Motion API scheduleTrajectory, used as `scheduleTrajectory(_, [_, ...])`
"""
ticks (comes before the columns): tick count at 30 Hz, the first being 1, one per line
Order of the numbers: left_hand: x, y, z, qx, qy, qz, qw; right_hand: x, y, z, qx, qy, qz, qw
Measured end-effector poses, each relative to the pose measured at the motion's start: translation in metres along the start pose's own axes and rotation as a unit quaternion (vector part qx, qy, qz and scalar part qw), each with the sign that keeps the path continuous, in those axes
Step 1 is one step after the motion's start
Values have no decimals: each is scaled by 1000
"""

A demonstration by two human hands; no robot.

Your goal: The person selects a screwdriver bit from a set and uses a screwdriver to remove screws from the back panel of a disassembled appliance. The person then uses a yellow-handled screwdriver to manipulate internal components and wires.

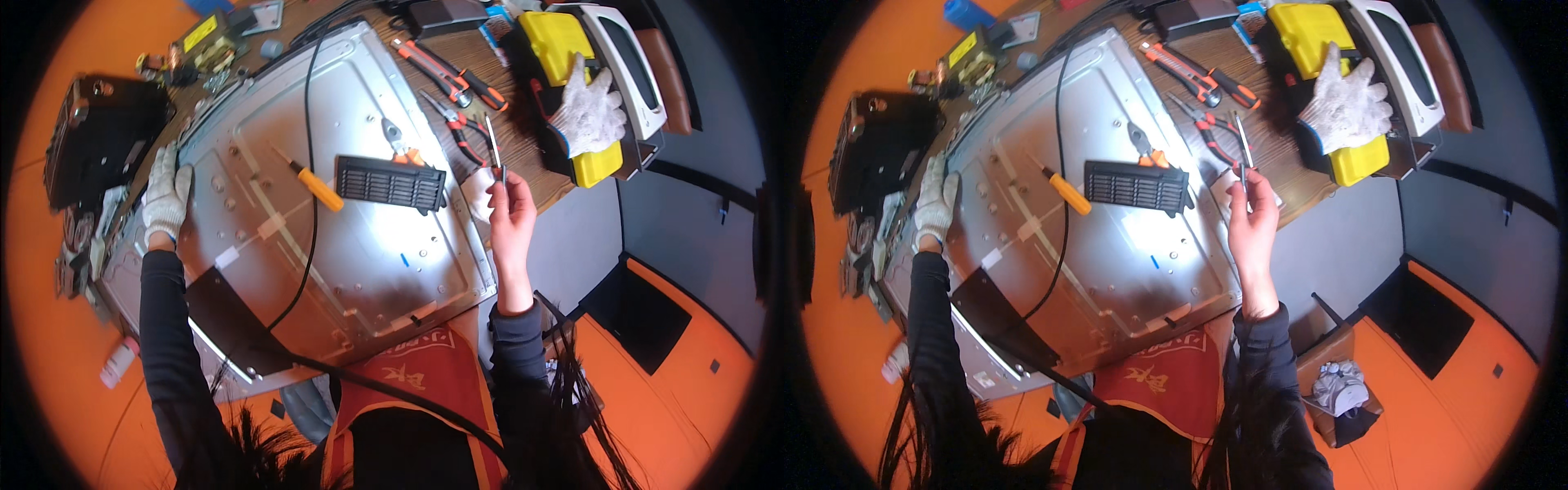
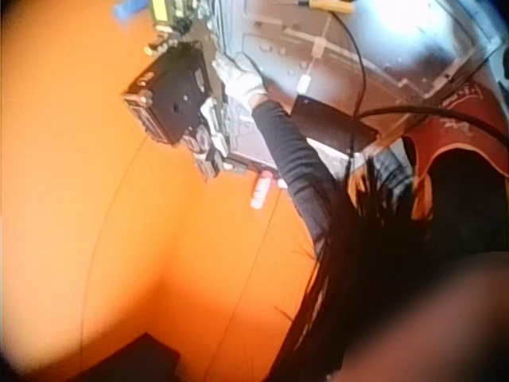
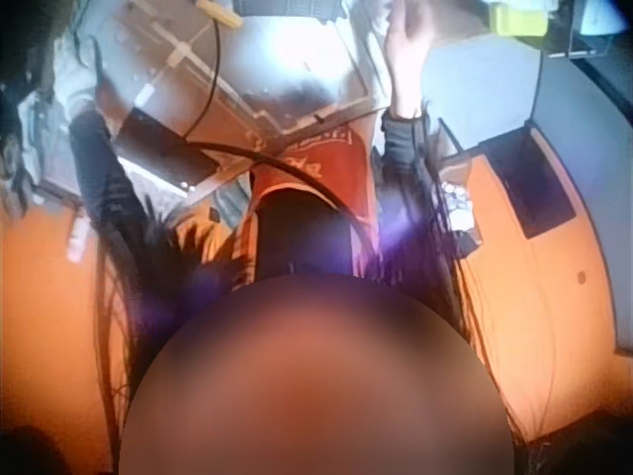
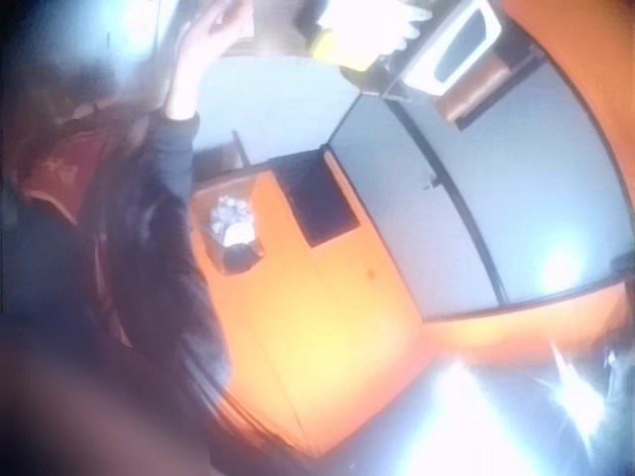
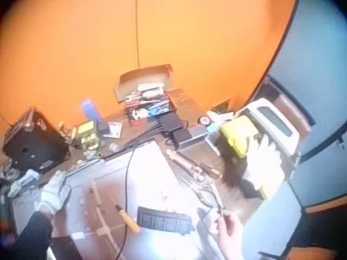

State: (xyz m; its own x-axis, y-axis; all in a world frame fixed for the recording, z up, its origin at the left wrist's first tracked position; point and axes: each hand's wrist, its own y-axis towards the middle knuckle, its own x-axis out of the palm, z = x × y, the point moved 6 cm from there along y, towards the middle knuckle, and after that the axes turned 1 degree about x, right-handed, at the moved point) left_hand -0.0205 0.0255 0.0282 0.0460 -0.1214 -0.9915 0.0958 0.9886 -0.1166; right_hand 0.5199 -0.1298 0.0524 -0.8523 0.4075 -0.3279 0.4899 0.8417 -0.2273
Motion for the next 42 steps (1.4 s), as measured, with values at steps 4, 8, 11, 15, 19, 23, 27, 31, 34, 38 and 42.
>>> scheduleTrajectory(4, [-22, -33, 24, 0, -33, 43, 999, 18, -11, 8, -122, -237, -95, 959])
scheduleTrajectory(8, [-43, -68, 52, -3, -84, 118, 989, 42, -5, 12, -185, -215, -176, 943])
scheduleTrajectory(11, [-51, -98, 72, -29, -185, 149, 971, 54, 0, 15, -207, -229, -209, 928])
scheduleTrajectory(15, [-46, -141, 104, -39, -255, 165, 952, 59, 5, 19, -204, -226, -224, 926])
scheduleTrajectory(19, [-24, -177, 122, -73, -371, 152, 913, 57, 5, 21, -184, -180, -221, 941])
scheduleTrajectory(23, [-10, -201, 130, -83, -393, 150, 903, 56, 1, 13, -234, -179, -213, 931])
scheduleTrajectory(27, [-1, -213, 133, -151, -502, 149, 838, 56, -6, 4, -266, -198, -198, 922])
scheduleTrajectory(31, [-15, -214, 149, -124, -522, 160, 829, 52, -29, 7, -225, -233, -179, 929])
scheduleTrajectory(34, [-27, -221, 165, -109, -458, 148, 870, 47, -63, 25, -125, -268, -172, 940])
scheduleTrajectory(38, [-17, -239, 175, -148, -512, 144, 834, 57, -95, 43, -94, -396, -194, 893])
scheduleTrajectory(42, [3, -270, 179, -186, -486, 122, 845, 68, -104, 48, -79, -460, -201, 862])
